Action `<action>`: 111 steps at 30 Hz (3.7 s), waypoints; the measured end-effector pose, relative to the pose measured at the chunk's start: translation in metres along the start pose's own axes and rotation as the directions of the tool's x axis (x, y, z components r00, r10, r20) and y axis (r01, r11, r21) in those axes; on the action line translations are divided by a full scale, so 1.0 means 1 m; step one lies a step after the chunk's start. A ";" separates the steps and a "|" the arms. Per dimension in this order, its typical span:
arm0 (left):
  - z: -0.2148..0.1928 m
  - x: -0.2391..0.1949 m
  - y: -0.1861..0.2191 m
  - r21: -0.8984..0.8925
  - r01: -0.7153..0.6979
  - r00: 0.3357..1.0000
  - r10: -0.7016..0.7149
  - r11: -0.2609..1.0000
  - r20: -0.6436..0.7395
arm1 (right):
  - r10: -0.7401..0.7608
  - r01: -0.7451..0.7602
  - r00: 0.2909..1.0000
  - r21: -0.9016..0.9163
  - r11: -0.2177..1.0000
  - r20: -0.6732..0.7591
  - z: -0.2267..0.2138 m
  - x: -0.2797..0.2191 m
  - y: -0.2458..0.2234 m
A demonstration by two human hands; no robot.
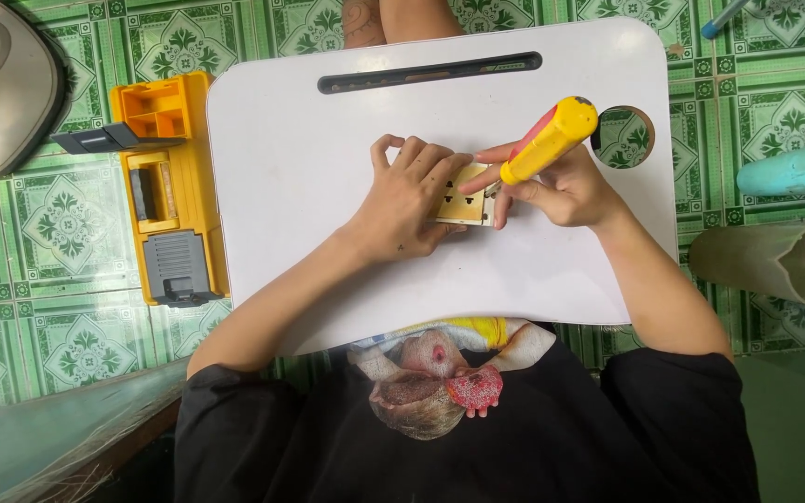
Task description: The person uses a screwdriver to remove screws from an electrical socket, separates the faceplate from the housing, and then reassembles the unit by screwing the faceplate back onto the housing.
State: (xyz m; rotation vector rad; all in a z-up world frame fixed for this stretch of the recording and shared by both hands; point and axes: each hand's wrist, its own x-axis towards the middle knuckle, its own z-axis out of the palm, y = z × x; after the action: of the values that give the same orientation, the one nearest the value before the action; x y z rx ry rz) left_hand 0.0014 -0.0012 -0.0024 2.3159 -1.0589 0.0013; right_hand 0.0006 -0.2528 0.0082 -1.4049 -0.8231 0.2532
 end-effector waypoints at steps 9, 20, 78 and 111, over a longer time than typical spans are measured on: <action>-0.003 -0.001 0.001 -0.004 0.016 1.000 -0.016 1.000 -0.003 | 0.059 -0.081 0.985 -0.138 0.987 -0.161 -0.016 -0.006 0.016; -0.004 -0.001 0.001 0.015 0.019 1.000 -0.020 1.000 0.005 | 0.010 -0.019 0.996 -0.100 0.995 -0.092 -0.005 0.000 0.011; -0.015 -0.003 0.007 0.135 -0.031 0.999 0.033 0.990 -0.015 | -0.209 0.173 0.955 -0.178 0.969 -0.210 -0.001 -0.005 0.014; 0.003 0.002 -0.015 -0.195 0.086 0.992 -0.103 0.977 -0.076 | 0.006 -0.075 0.888 -0.132 0.988 -0.460 0.029 0.024 -0.030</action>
State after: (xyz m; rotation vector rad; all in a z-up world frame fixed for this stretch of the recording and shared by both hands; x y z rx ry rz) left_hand 0.0123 0.0036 -0.0120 2.1694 -0.8661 -0.0368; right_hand -0.0102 -0.2221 0.0432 -1.5390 -0.4244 -0.1131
